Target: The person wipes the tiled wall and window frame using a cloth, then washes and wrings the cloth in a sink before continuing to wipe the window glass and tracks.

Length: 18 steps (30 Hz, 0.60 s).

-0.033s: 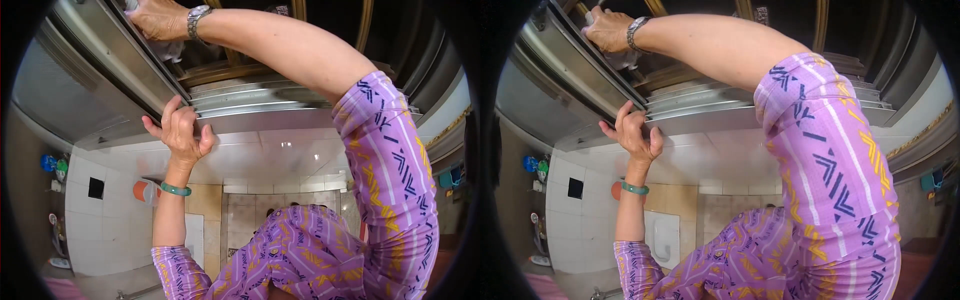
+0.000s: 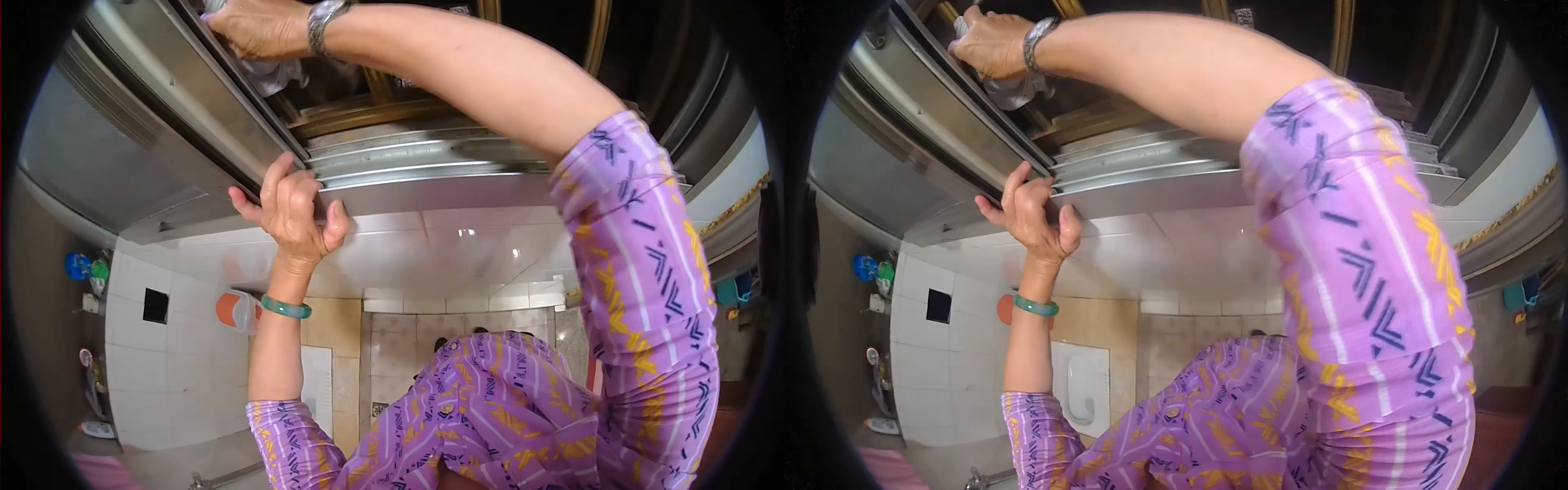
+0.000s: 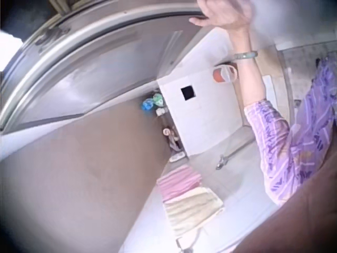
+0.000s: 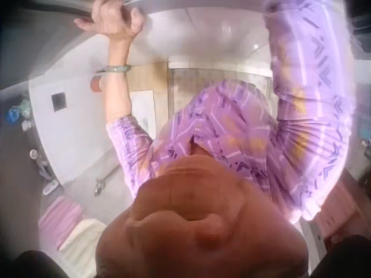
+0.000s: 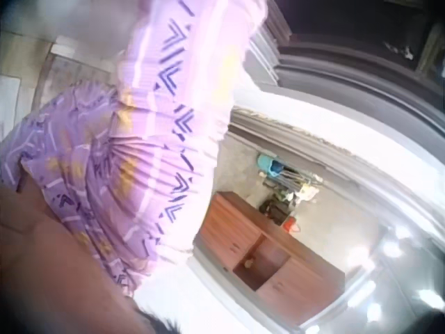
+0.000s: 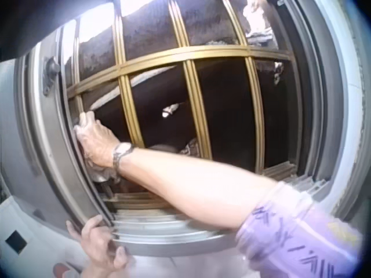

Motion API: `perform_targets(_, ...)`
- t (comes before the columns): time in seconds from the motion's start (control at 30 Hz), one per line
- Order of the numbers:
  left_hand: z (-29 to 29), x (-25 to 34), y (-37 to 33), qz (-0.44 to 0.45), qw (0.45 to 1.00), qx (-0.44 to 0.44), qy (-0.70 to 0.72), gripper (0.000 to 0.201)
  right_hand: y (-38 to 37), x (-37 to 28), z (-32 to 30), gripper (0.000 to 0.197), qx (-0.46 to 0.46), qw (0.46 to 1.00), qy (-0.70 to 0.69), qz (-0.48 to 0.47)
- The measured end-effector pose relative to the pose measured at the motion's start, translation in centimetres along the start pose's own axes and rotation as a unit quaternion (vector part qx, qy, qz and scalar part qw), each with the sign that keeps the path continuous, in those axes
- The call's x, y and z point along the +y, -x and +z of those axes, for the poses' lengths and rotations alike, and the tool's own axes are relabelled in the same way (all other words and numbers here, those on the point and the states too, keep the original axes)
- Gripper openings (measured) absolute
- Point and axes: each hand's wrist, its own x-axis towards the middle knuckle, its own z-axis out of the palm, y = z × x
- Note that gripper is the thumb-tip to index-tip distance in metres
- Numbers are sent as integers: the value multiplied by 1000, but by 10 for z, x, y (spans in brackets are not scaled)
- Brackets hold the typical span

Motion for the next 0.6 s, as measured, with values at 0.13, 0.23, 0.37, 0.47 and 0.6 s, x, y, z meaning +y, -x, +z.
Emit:
perform_targets(0.13, -2, 0, -2, 6, 1000, 9, 2, 23, 43, -1, -26, 20, -304, 950, 37, -60)
perform_targets(0.23, 1, -2, -5, -2, 1000, 13, 12, 25, 72, -4, -48, 11, -373, 917, -35, -141)
perform_targets(0.37, -17, -14, 1, -18, 1000, 7, 25, 23, 23, -37, -130, 24, -413, 863, -236, 169)
perform_targets(0.47, -11, -6, -1, -35, 998, 14, 45, 21, 5, -2, -185, 19, -249, 968, 20, 13)
perform_targets(0.6, -8, 4, -10, -45, 996, 41, 65, 18, 22, 31, -238, 17, -111, 946, 271, -142)
